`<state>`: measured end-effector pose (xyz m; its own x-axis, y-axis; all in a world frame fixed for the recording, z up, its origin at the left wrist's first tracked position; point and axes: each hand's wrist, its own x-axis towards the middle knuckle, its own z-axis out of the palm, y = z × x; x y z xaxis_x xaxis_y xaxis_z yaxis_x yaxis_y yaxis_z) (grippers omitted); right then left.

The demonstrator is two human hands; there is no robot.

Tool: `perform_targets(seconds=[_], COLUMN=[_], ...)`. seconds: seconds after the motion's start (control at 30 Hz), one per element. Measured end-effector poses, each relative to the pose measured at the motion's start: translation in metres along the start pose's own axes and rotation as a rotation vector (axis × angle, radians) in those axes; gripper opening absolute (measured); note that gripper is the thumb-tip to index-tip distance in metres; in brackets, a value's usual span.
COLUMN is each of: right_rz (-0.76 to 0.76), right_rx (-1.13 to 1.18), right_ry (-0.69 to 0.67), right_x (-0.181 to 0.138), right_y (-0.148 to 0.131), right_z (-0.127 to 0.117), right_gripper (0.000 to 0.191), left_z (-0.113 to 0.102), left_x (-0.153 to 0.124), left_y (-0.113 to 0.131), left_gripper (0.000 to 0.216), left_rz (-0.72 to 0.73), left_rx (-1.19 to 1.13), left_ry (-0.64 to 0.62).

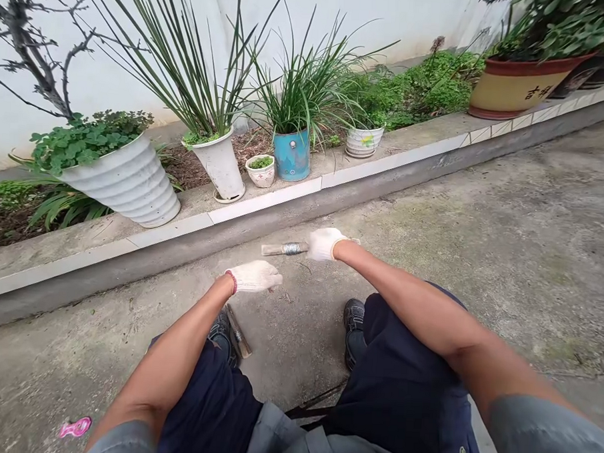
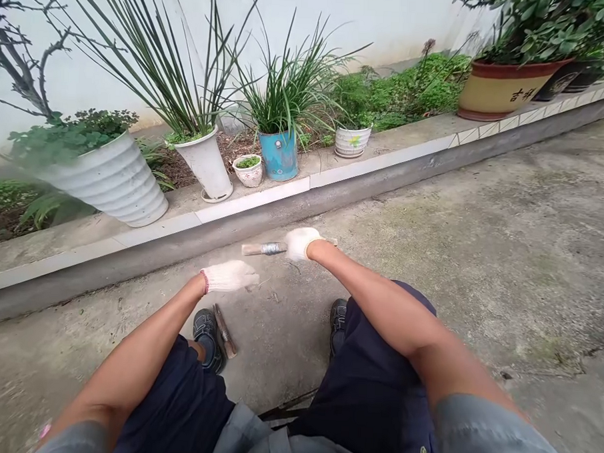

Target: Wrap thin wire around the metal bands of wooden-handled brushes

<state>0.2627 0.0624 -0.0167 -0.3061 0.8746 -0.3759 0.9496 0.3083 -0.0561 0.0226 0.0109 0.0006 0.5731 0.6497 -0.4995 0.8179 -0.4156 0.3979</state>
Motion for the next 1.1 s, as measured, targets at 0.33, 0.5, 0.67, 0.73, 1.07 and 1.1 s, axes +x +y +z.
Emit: perform_targets(seconds=[0.33, 0.5, 0.67, 0.73, 1.07, 1.1], right_rz=[-0.441, -0.309, -0.093, -0.013, -0.372, -0.384], right_rx=[0.506, 0.209, -0.084, -0.067, 0.476, 0.519], right_ry=[-0.316, -0.533, -0.237, -0.116, -0.189, -0.285], right_x=[-0.047, -0.037, -0.015, -0.011, -0.043, -0.046], right_y=[-0.017, -0.023, -0.019, -0.016, -0.009, -0.011], right_z=[-0.006, 0.015, 0.015, 0.007, -0.009, -0.006], right_gripper=[0.041, 0.035, 0.031, 0.035, 0.044, 0.043], left_z=[-0.017, -0.021, -0.005, 0.0, -0.021, -0.023], left_x=[-0.013, -0.009, -0.001, 0.0, -0.014, -0.015], left_y=[-0.022, -0.016, 0.001, 0.006, -0.014, -0.015], left_gripper=[0.038, 0.031, 0.034, 0.038, 0.032, 0.033], left_rz=[-0.164, -0.161, -0.109, -0.08, -0.108, -0.113], left_rx=[-0.07, -0.043, -0.009, 0.014, -0.008, -0.004], left_ry=[0.107, 0.115, 0.054, 0.037, 0.115, 0.113])
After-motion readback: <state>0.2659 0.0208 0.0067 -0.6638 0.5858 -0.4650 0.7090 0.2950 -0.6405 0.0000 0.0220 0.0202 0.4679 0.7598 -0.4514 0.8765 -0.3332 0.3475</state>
